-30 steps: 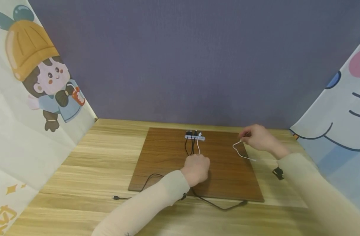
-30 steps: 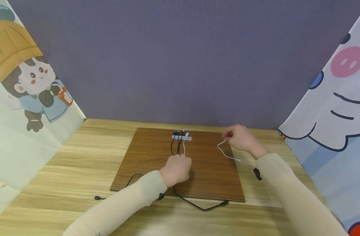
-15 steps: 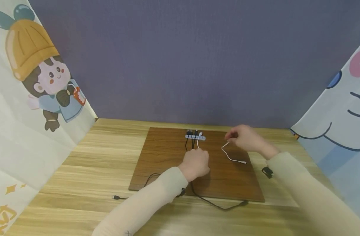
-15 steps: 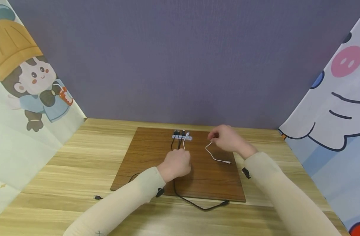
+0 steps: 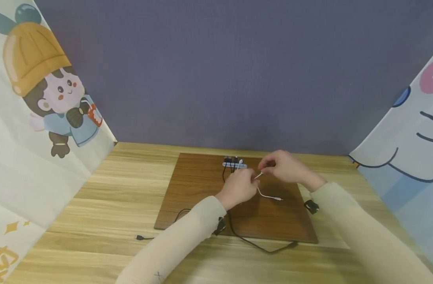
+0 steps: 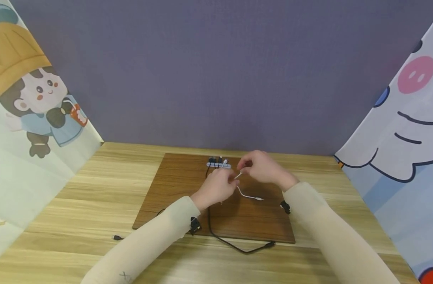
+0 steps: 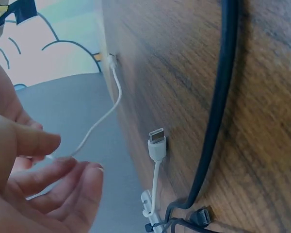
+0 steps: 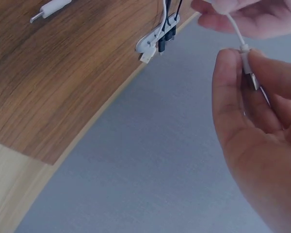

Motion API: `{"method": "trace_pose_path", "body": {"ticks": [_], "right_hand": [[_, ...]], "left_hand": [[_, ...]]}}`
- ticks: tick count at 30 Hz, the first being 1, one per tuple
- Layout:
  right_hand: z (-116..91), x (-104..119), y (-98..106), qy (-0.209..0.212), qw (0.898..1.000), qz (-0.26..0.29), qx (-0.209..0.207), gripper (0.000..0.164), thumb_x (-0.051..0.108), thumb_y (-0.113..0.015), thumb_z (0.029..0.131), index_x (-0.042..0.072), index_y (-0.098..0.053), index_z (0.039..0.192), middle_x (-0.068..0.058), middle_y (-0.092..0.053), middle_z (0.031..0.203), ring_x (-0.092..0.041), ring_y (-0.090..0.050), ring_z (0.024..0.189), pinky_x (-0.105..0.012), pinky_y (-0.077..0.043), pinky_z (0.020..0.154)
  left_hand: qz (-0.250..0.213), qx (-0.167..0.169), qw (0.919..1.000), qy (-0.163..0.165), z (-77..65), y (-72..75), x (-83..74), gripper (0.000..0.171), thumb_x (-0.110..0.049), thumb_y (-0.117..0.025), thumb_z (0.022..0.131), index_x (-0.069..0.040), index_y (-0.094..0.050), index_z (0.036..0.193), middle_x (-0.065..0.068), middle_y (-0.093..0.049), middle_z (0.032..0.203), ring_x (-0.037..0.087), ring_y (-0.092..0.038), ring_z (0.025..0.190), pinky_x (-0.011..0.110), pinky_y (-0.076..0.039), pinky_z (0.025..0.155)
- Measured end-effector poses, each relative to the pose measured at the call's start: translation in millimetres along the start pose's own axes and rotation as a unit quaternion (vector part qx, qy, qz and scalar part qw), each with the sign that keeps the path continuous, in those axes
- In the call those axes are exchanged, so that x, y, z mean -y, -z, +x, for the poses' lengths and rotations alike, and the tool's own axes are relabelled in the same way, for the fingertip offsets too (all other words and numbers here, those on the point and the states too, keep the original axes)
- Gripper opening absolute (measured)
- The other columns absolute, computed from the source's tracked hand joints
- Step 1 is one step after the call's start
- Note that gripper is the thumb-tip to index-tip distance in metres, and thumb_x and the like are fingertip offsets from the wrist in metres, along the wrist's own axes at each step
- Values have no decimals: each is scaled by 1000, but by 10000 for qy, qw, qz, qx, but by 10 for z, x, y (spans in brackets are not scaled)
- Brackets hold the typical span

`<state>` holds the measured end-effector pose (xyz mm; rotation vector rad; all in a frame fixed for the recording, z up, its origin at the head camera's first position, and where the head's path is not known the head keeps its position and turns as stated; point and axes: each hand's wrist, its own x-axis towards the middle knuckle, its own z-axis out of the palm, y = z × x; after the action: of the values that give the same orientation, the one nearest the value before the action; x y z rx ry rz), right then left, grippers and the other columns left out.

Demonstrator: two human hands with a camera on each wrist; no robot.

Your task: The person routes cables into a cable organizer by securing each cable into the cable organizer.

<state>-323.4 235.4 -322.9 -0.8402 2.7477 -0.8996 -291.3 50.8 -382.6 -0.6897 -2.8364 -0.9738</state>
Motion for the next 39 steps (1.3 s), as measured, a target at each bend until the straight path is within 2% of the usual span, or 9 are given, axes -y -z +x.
{"method": "trace_pose_path", "body": {"ticks": [3,7,12,18,23,27,31,35,39], "right_hand": [[20,11,3,-39,10000,53,-5,12,-1,-66,94,-2,-74,102,-8,-74,97,-27,-70,88,-35,-54,72],[57,5,14,-66,9998,-120,-168,12,-1,-67,93,1,-75,101,-7,-74,93,-20,-67,80,-33,-52,68],[124,-8,11,-155,9980,-438,-422,12,0,-68,91,6,-77,96,-5,-74,91,-17,-63,77,-33,-50,69],[233,-62,-21,-291,9957,-575,-669,14,0,-66,92,6,-78,95,-6,-75,92,-22,-64,83,-37,-50,74],[324,-131,-39,-479,9930,-614,-886,13,2,-65,93,4,-77,97,-9,-75,95,-26,-66,88,-41,-52,80],[380,-186,-42,-464,9905,-613,-1137,13,0,-64,93,1,-77,98,-13,-75,97,-29,-66,89,-44,-53,80],[431,-238,-69,-517,9892,-631,-1216,15,2,-64,93,2,-77,99,-14,-75,99,-30,-67,91,-45,-54,81],[491,-278,-120,-594,9894,-577,-1192,15,0,-63,93,0,-76,101,-15,-74,100,-31,-66,93,-45,-54,83],[556,-295,-172,-632,9902,-524,-1133,17,-2,-62,93,-2,-75,103,-16,-73,102,-32,-66,96,-45,-54,85]], "left_hand": [[-327,-108,9994,-15,2,0,-1,13,-11,-62,100,-7,-70,90,-4,-61,69,8,-53,51,22,-43,46],[-397,-146,9991,33,5,-5,-5,10,-7,-62,98,-5,-69,92,-4,-61,70,9,-54,51,23,-44,46],[-330,-152,9992,162,14,-26,-18,9,-5,-62,95,-9,-64,87,-3,-59,69,11,-54,53,25,-43,47],[-142,-235,9992,287,38,-97,-12,14,-3,-64,87,-12,-58,79,-2,-57,69,14,-54,59,26,-43,51],[-6,-24,9991,427,31,-170,-2,22,-1,-64,84,-14,-53,68,-2,-53,63,14,-51,52,27,-42,46],[122,188,9986,481,22,-199,-13,27,0,-63,84,-14,-50,66,-2,-50,61,13,-47,48,27,-39,43],[-28,406,9969,678,32,-208,-24,22,3,-66,85,-11,-54,73,0,-52,64,13,-48,47,26,-39,41],[108,536,9949,845,45,-212,-27,16,3,-70,82,-8,-60,86,3,-56,77,17,-54,56,26,-45,46],[357,600,9936,886,53,-206,-40,24,-1,-74,83,-2,-64,105,8,-60,91,20,-57,65,27,-49,53]]}}
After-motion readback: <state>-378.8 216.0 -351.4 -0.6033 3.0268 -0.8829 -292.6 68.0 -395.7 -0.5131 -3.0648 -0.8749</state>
